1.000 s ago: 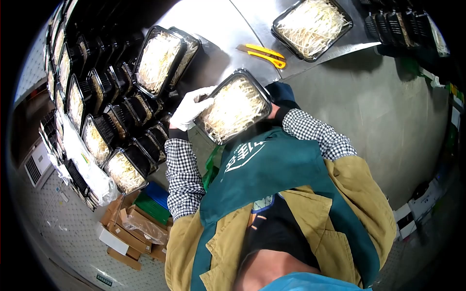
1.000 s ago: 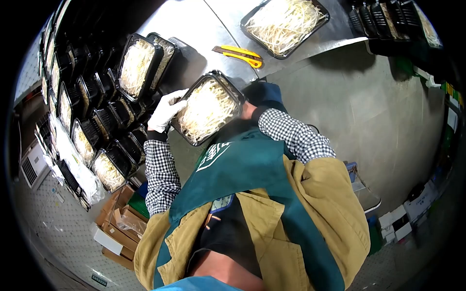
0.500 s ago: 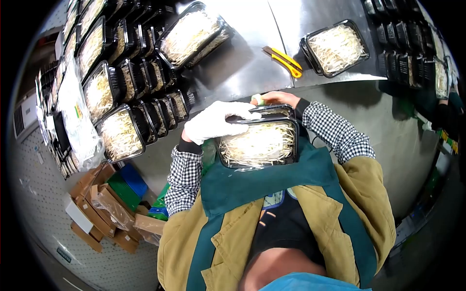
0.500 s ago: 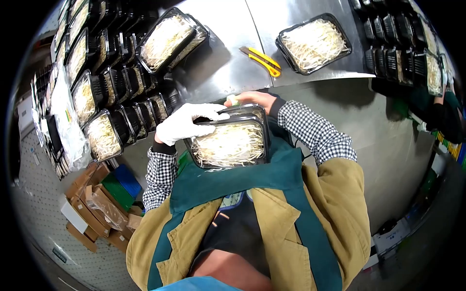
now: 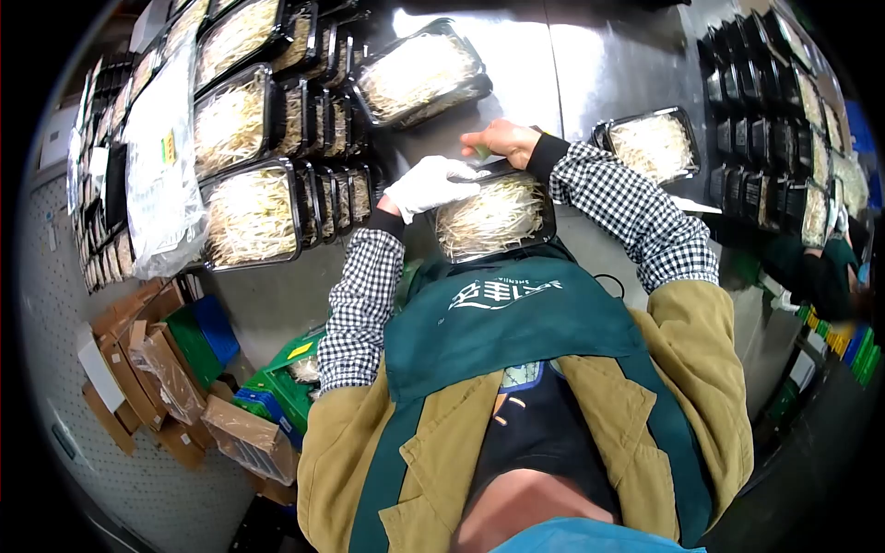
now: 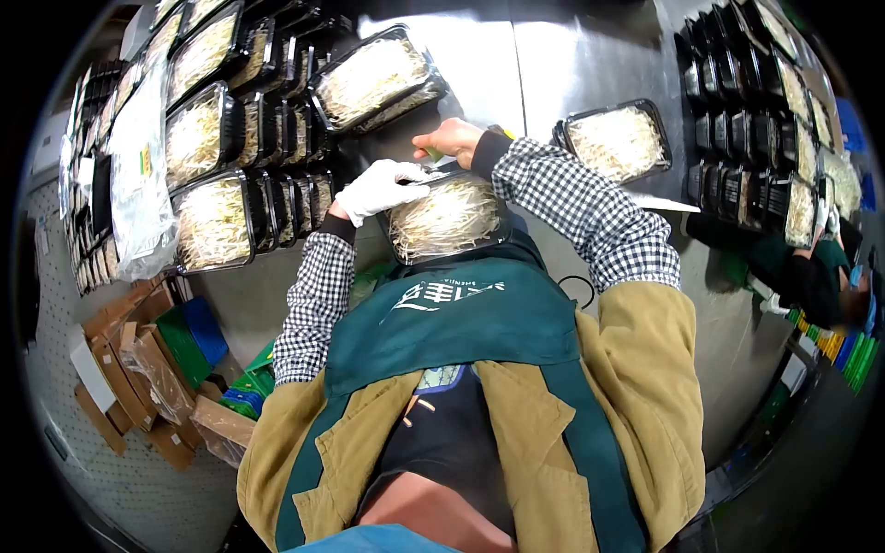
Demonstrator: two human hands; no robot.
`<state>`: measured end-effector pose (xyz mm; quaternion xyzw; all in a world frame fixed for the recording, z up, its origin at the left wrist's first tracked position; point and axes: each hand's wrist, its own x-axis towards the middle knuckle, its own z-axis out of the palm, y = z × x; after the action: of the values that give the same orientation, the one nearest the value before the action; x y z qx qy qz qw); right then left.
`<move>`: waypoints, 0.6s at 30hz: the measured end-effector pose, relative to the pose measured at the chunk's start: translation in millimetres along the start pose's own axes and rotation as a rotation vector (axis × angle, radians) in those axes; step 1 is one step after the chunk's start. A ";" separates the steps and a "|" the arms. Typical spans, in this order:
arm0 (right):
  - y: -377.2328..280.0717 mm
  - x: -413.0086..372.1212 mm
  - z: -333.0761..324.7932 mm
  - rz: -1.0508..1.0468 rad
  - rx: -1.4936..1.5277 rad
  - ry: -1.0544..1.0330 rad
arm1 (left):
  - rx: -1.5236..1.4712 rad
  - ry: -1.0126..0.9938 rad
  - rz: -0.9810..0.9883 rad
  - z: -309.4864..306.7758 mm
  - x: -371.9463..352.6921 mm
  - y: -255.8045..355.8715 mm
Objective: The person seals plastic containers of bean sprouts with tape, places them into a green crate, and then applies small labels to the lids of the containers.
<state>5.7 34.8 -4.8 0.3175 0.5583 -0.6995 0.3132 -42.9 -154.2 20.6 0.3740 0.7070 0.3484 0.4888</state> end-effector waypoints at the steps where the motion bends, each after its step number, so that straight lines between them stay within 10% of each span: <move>1: 1.2 -0.9 -0.2 -0.064 -0.054 0.020 | 0.028 -0.011 -0.031 -3.8 2.7 -1.6; 18: 10.1 -55.8 33.5 -0.569 -0.306 0.215 | -0.193 0.191 -0.227 2.4 10.2 -46.0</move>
<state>44.2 4.8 39.5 0.1701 0.7529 -0.6295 0.0889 -51.8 -167.0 -23.9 0.2084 0.7512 0.3913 0.4891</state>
